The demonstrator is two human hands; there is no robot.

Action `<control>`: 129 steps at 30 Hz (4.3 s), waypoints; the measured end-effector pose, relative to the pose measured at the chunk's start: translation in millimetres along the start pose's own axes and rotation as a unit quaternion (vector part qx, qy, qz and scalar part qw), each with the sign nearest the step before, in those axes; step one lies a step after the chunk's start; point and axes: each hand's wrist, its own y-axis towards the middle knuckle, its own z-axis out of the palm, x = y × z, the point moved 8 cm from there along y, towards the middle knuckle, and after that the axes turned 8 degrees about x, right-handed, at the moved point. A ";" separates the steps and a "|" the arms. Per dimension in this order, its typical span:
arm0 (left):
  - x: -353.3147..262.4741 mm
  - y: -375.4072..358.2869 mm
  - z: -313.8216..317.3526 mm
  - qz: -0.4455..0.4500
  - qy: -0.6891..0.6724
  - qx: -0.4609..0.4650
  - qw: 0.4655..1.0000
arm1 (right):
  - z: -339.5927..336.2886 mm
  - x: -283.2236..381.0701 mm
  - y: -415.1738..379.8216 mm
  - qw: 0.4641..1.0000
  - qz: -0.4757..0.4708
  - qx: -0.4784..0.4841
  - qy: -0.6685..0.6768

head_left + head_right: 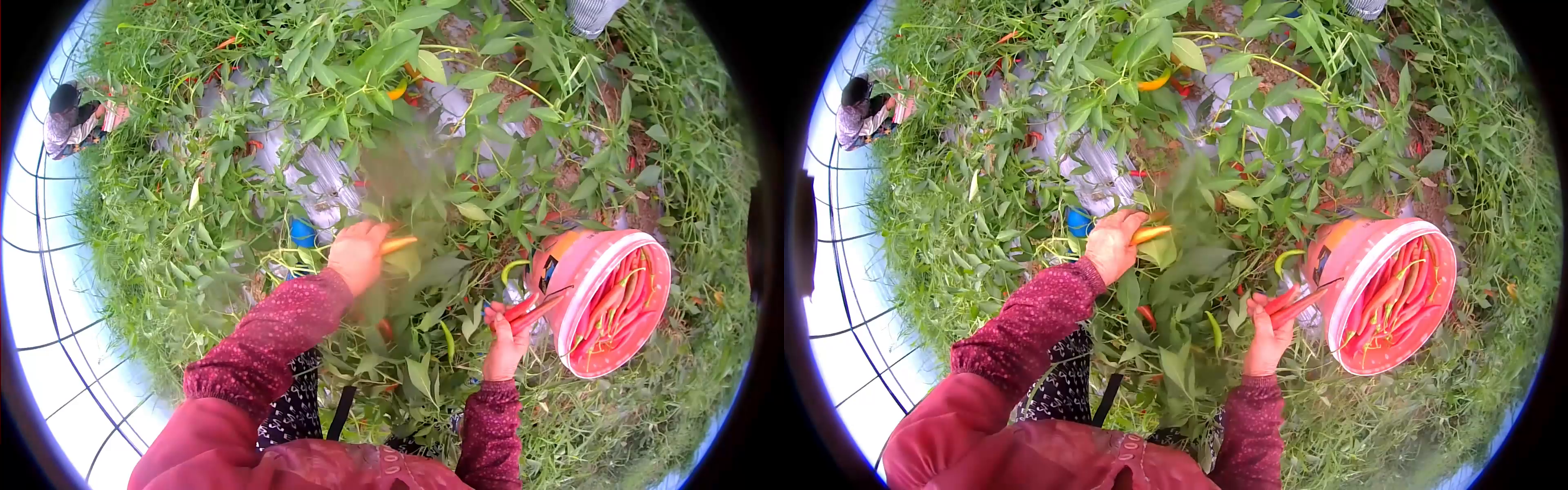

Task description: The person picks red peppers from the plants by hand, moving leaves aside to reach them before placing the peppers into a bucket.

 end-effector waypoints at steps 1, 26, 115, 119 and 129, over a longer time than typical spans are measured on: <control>-15.0 -2.8 -14.4 0.006 -0.001 -0.002 1.000 | 8.6 14.1 -3.0 1.000 -0.005 -0.004 0.000; -18.5 226.5 -40.1 0.068 0.000 -0.070 0.995 | 127.6 -83.3 -13.7 0.864 0.216 0.309 0.333; 106.9 432.2 -11.5 -0.154 0.584 0.084 0.793 | 132.0 -109.7 17.7 0.801 0.188 0.429 0.374; 94.0 431.6 -9.4 -0.092 0.618 0.078 0.776 | 135.4 -106.1 13.6 0.758 0.154 0.481 0.412; -63.6 252.0 -58.0 0.085 0.242 0.032 0.966 | 129.7 -100.3 14.6 0.766 0.172 0.452 0.423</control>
